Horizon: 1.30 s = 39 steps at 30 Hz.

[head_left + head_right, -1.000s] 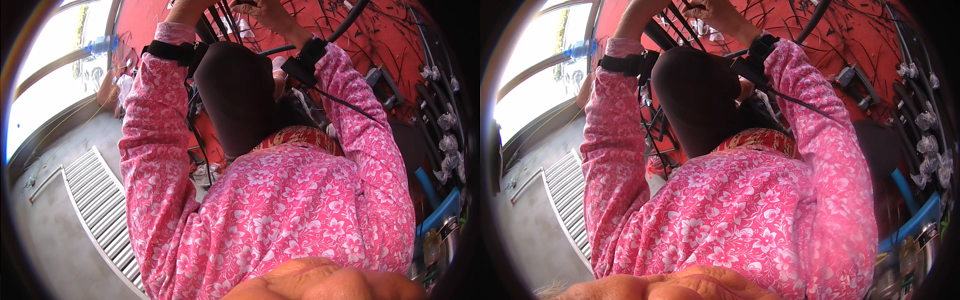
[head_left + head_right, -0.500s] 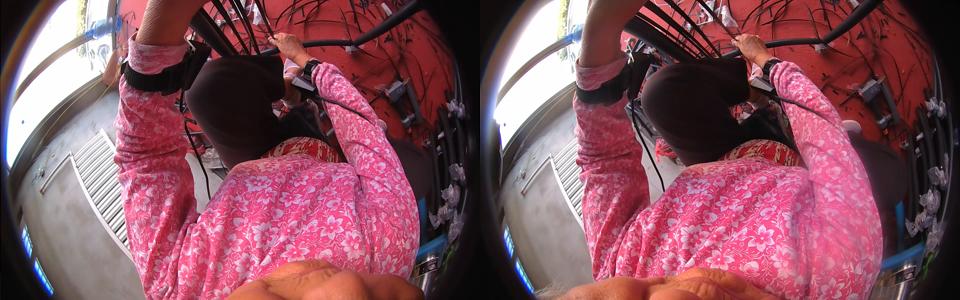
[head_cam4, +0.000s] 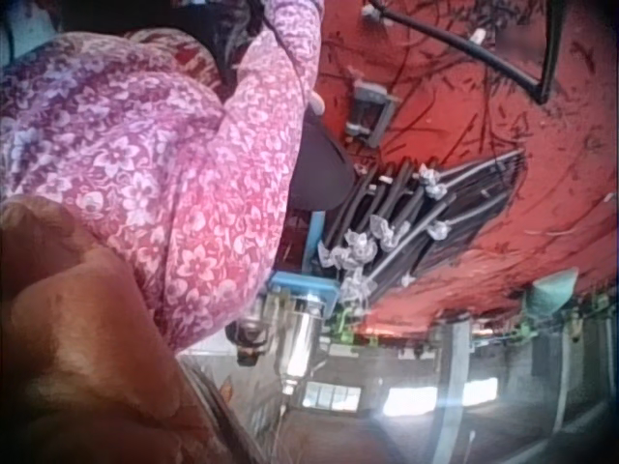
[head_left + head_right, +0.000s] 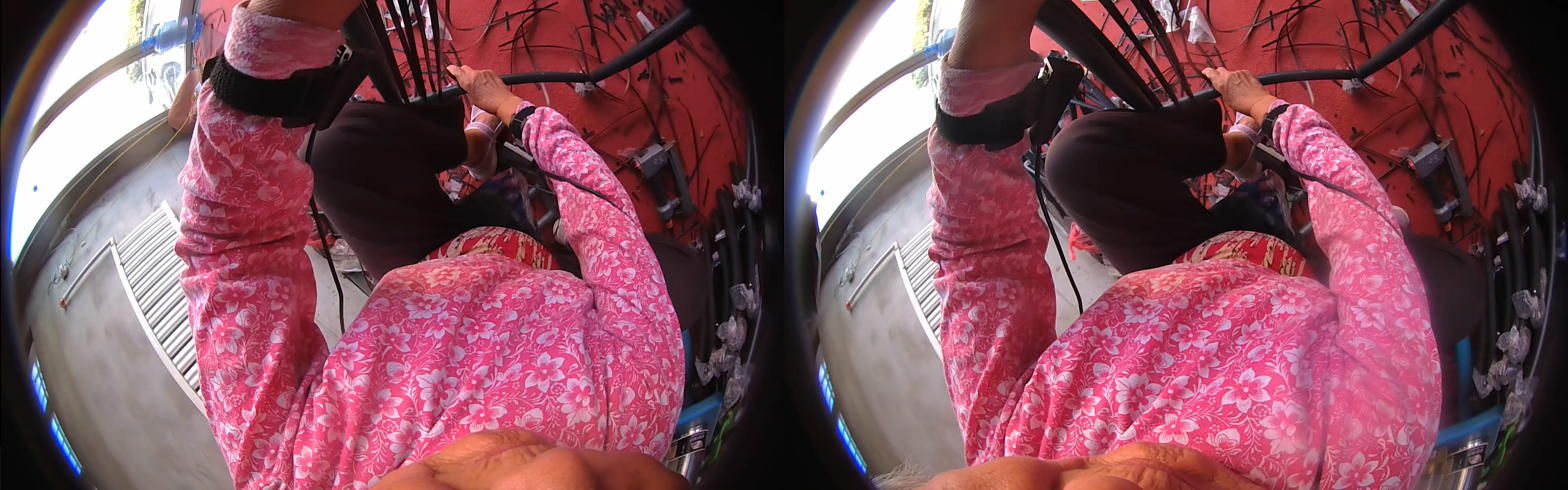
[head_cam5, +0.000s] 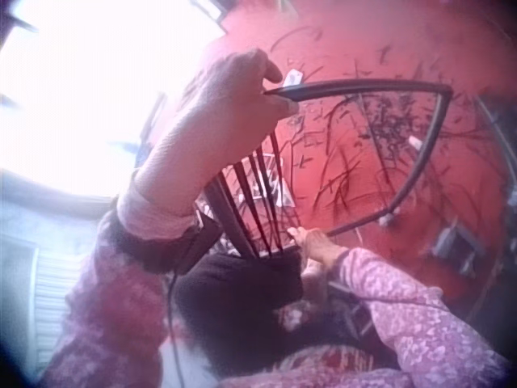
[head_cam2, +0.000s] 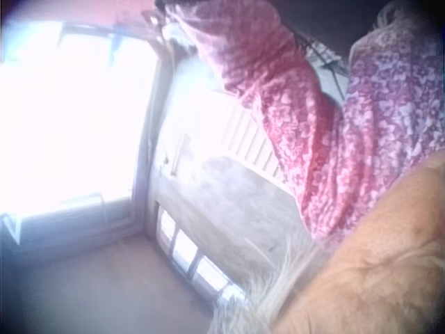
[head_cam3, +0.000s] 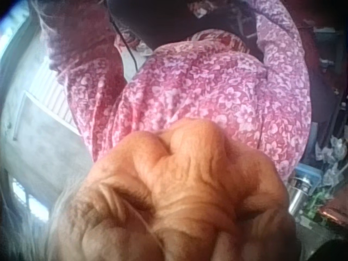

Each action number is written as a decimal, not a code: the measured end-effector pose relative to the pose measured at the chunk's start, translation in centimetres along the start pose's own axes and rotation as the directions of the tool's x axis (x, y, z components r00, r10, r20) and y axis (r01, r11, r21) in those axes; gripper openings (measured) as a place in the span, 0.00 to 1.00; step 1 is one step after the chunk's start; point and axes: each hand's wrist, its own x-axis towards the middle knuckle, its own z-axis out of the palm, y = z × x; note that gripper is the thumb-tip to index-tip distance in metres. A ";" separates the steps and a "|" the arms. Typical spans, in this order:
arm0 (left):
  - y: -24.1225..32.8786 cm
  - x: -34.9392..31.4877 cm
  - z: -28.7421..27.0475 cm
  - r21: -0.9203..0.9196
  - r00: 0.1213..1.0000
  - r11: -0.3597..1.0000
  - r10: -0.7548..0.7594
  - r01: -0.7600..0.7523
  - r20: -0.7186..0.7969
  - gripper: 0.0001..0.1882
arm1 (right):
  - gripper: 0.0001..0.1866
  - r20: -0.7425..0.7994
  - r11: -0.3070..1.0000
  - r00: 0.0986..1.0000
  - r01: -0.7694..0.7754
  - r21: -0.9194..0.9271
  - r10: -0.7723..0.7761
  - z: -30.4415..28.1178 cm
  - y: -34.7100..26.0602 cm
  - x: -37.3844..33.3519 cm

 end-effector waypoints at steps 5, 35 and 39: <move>-1.1 1.0 2.2 -0.031 1.000 1.000 0.002 -0.003 -0.029 0.23 | 0.12 0.076 0.989 0.994 0.083 -0.120 -0.074 1.3 1.3 -0.1; -1.1 -1.6 2.9 -0.092 0.994 0.991 -0.093 0.098 0.065 0.22 | 0.15 0.623 -0.379 0.503 -0.507 0.774 0.600 9.0 -2.2 -4.0; -0.6 -2.3 2.5 -0.071 0.996 0.994 -0.084 0.086 0.025 0.21 | 0.14 0.438 0.036 0.621 -0.601 0.799 0.651 7.0 -5.0 -3.2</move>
